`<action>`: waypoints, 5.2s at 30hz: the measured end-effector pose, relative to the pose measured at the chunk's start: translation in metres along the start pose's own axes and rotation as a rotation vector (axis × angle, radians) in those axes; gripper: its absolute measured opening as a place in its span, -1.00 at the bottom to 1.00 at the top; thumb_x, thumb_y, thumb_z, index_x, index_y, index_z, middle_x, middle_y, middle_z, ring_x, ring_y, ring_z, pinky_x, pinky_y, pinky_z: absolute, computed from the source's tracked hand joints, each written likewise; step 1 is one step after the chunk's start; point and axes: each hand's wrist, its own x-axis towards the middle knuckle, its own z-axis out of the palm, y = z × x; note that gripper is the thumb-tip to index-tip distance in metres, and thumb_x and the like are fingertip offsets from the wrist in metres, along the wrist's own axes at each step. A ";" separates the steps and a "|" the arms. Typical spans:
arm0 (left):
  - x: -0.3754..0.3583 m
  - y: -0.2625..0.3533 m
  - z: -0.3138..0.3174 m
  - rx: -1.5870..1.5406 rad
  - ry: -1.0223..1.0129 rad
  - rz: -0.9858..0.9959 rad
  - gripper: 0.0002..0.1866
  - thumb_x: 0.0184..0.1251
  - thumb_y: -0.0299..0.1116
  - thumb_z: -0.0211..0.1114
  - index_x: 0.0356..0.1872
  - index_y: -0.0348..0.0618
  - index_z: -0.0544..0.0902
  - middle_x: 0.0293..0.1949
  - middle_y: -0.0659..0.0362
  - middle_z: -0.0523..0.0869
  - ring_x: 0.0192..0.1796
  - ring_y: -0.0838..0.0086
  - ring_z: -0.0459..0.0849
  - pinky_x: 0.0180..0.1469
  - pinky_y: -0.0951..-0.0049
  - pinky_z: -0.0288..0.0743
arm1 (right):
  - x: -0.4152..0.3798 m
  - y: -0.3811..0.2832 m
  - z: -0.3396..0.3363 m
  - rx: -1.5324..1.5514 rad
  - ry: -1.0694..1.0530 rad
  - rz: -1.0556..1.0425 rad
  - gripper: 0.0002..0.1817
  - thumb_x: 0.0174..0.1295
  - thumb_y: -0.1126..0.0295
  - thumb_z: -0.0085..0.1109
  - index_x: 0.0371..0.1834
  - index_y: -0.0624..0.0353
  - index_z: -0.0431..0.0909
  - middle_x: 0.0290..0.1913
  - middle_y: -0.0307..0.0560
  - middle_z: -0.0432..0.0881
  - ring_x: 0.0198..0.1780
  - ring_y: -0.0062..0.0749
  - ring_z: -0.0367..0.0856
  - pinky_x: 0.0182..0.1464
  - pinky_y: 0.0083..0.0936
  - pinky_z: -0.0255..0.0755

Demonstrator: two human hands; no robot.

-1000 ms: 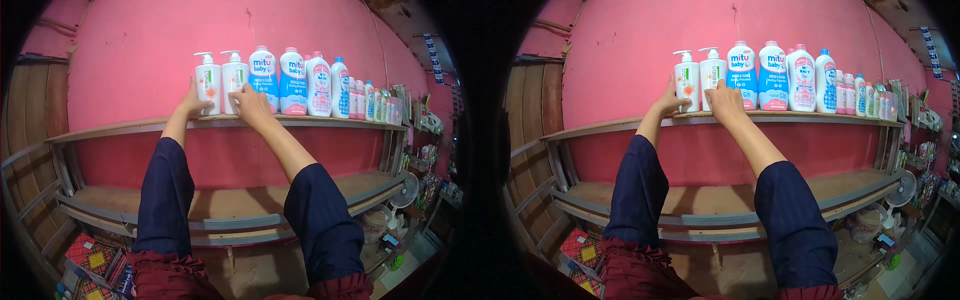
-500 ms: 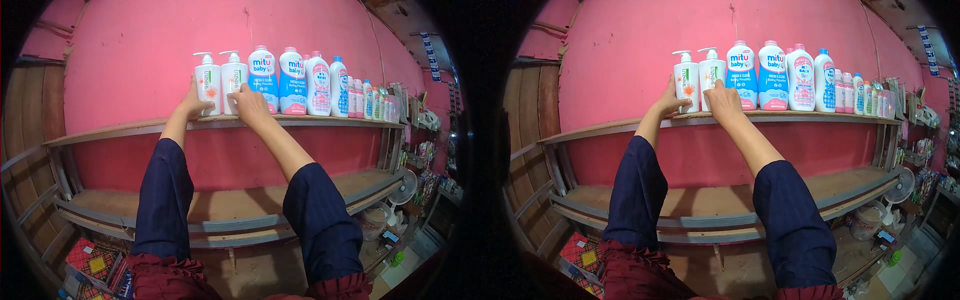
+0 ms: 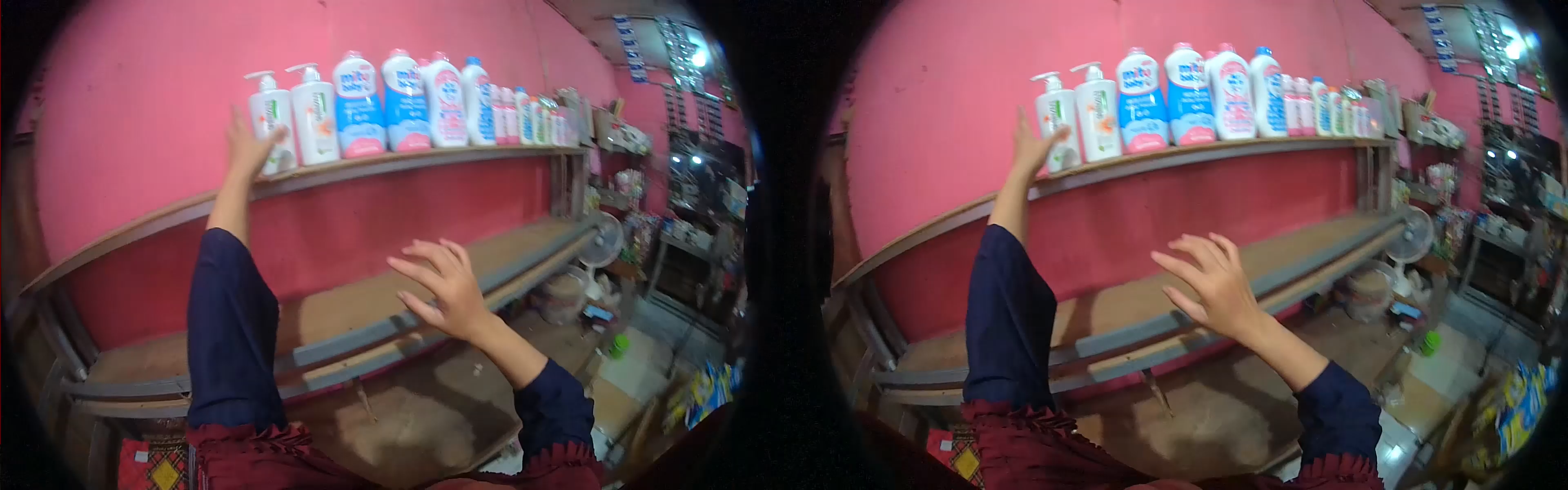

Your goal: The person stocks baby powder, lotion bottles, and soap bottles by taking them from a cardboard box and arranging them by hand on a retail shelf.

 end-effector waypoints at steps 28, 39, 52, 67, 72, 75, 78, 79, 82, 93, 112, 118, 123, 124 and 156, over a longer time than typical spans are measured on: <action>-0.646 0.348 -0.098 -1.528 -1.529 0.604 -0.59 0.07 -0.50 0.34 0.03 -0.11 0.63 0.18 0.06 0.54 0.29 0.13 0.43 0.34 0.16 0.25 | -0.408 -0.311 -0.245 -0.145 0.220 1.478 -0.69 0.21 0.26 0.26 -0.03 0.15 0.57 -0.09 -0.11 0.60 -0.08 -0.34 0.55 -0.04 -0.44 0.41; -0.751 0.518 -0.145 -1.563 -1.896 0.694 -0.66 0.17 -0.50 0.30 0.01 -0.13 0.64 0.13 0.11 0.62 0.30 0.16 0.45 0.32 0.20 0.26 | -0.525 -0.417 -0.420 -0.296 0.244 1.856 -0.61 0.16 0.10 0.26 0.01 0.01 0.62 -0.08 -0.06 0.67 -0.09 -0.22 0.64 -0.03 -0.33 0.48; -0.804 0.661 -0.102 -1.732 -1.982 0.810 -0.70 0.19 -0.49 0.29 -0.02 -0.15 0.64 0.06 0.09 0.66 0.22 0.16 0.53 0.27 0.23 0.32 | -0.605 -0.393 -0.503 -0.317 0.539 2.029 -0.60 0.18 0.17 0.29 0.06 0.05 0.60 -0.09 -0.10 0.65 -0.11 -0.38 0.62 -0.04 -0.45 0.49; -0.857 0.842 0.066 -1.828 -2.156 1.003 -0.74 0.25 -0.45 0.26 -0.03 -0.18 0.64 -0.03 0.07 0.69 0.11 0.23 0.61 0.18 0.32 0.40 | -0.725 -0.300 -0.620 -1.475 0.534 2.018 -0.59 0.06 0.31 0.29 0.03 0.04 0.59 0.02 0.11 0.56 0.04 0.03 0.53 0.07 -0.25 0.48; -0.867 0.865 0.084 -1.838 -2.209 1.108 -0.76 0.27 -0.45 0.25 -0.04 -0.19 0.65 -0.03 0.06 0.69 0.09 0.22 0.62 0.17 0.32 0.41 | -0.796 -0.297 -0.644 -1.460 -0.150 2.460 -0.48 0.02 0.36 0.28 0.15 -0.06 0.53 0.23 0.01 0.42 0.19 -0.05 0.42 0.12 -0.17 0.42; -0.874 0.864 0.091 -1.807 -2.317 1.085 -0.75 0.26 -0.47 0.25 -0.04 -0.19 0.64 -0.04 0.05 0.69 0.08 0.22 0.62 0.15 0.33 0.41 | -0.814 -0.298 -0.647 -1.290 -0.698 2.571 -0.62 0.23 0.33 0.03 0.13 -0.13 0.56 0.27 -0.04 0.41 0.24 -0.06 0.37 0.09 -0.13 0.38; -0.882 0.861 0.100 -1.749 -2.356 1.049 -0.75 0.27 -0.48 0.24 -0.03 -0.20 0.63 -0.04 0.05 0.69 0.07 0.24 0.63 0.14 0.36 0.41 | -0.828 -0.293 -0.656 -1.298 -0.717 2.528 -0.71 0.21 0.32 0.06 -0.03 -0.07 0.65 0.14 -0.06 0.52 0.19 -0.09 0.43 0.03 -0.14 0.40; -0.882 0.857 0.101 -1.717 -2.382 1.035 -0.75 0.27 -0.48 0.24 -0.03 -0.20 0.63 -0.03 0.05 0.68 0.07 0.25 0.63 0.14 0.36 0.41 | -0.832 -0.290 -0.662 -1.199 -0.730 2.565 -0.73 0.20 0.33 0.06 -0.08 -0.02 0.68 0.12 -0.06 0.54 0.19 -0.09 0.45 0.02 -0.13 0.41; -0.885 0.849 0.099 -1.639 -2.449 0.956 -0.75 0.27 -0.49 0.22 -0.03 -0.21 0.63 -0.05 0.05 0.69 0.06 0.26 0.63 0.13 0.37 0.42 | -0.843 -0.296 -0.669 -1.050 -0.863 2.547 -0.77 0.21 0.32 0.06 -0.15 -0.01 0.70 0.01 -0.10 0.57 0.11 -0.12 0.49 -0.05 -0.21 0.43; -0.898 0.851 0.048 -1.542 -2.578 0.966 -0.70 0.31 -0.40 0.23 0.05 -0.17 0.61 -0.01 0.07 0.67 0.09 0.29 0.62 0.15 0.36 0.42 | -0.826 -0.305 -0.679 -1.012 -0.690 2.466 -0.78 0.20 0.39 0.05 -0.20 0.12 0.69 -0.10 0.09 0.61 -0.17 -0.07 0.69 -0.21 -0.26 0.58; -0.936 0.860 0.003 -1.352 -2.686 0.993 -0.68 0.34 -0.41 0.21 0.09 -0.19 0.58 0.06 0.12 0.67 0.15 0.38 0.59 0.21 0.36 0.40 | -0.805 -0.420 -0.728 -1.136 -0.389 2.534 -0.64 0.03 0.43 0.21 -0.04 0.10 0.53 -0.15 0.01 0.64 -0.06 -0.08 0.64 -0.07 -0.13 0.54; -0.938 0.872 -0.020 -1.306 -2.680 1.083 -0.69 0.35 -0.43 0.20 0.10 -0.21 0.57 0.07 0.09 0.66 0.17 0.38 0.58 0.24 0.35 0.39 | -0.820 -0.422 -0.719 -1.284 -0.588 2.407 -0.82 0.17 0.40 0.06 -0.17 0.08 0.58 -0.24 -0.05 0.68 -0.10 -0.15 0.65 -0.09 -0.28 0.51; -0.951 0.877 -0.028 -1.369 -2.640 1.024 -0.64 0.33 -0.29 0.25 0.13 -0.09 0.57 0.06 0.12 0.65 0.13 0.33 0.59 0.17 0.32 0.41 | -0.777 -0.429 -0.756 -1.037 -0.662 2.252 -0.76 0.07 0.37 0.22 -0.17 0.11 0.58 -0.23 -0.03 0.67 -0.09 -0.11 0.64 -0.04 -0.25 0.50; -0.951 0.881 -0.032 -1.380 -2.625 1.007 -0.62 0.32 -0.30 0.26 0.14 -0.08 0.56 0.06 0.10 0.64 0.13 0.32 0.59 0.18 0.31 0.42 | -0.762 -0.430 -0.765 -1.027 -0.624 2.211 -0.70 0.01 0.34 0.30 -0.16 0.11 0.57 -0.23 -0.04 0.67 -0.09 -0.09 0.64 -0.04 -0.22 0.50; -0.911 0.786 -0.027 -1.033 -2.565 -0.234 -0.46 0.11 -0.29 0.48 0.07 -0.27 0.49 -0.06 0.11 0.67 -0.03 0.45 0.64 0.05 0.40 0.52 | -0.833 -0.403 -0.744 -1.002 -0.069 2.356 -0.27 -0.26 0.38 0.51 0.15 -0.11 0.52 0.03 0.08 0.51 -0.06 -0.01 0.61 -0.02 -0.19 0.52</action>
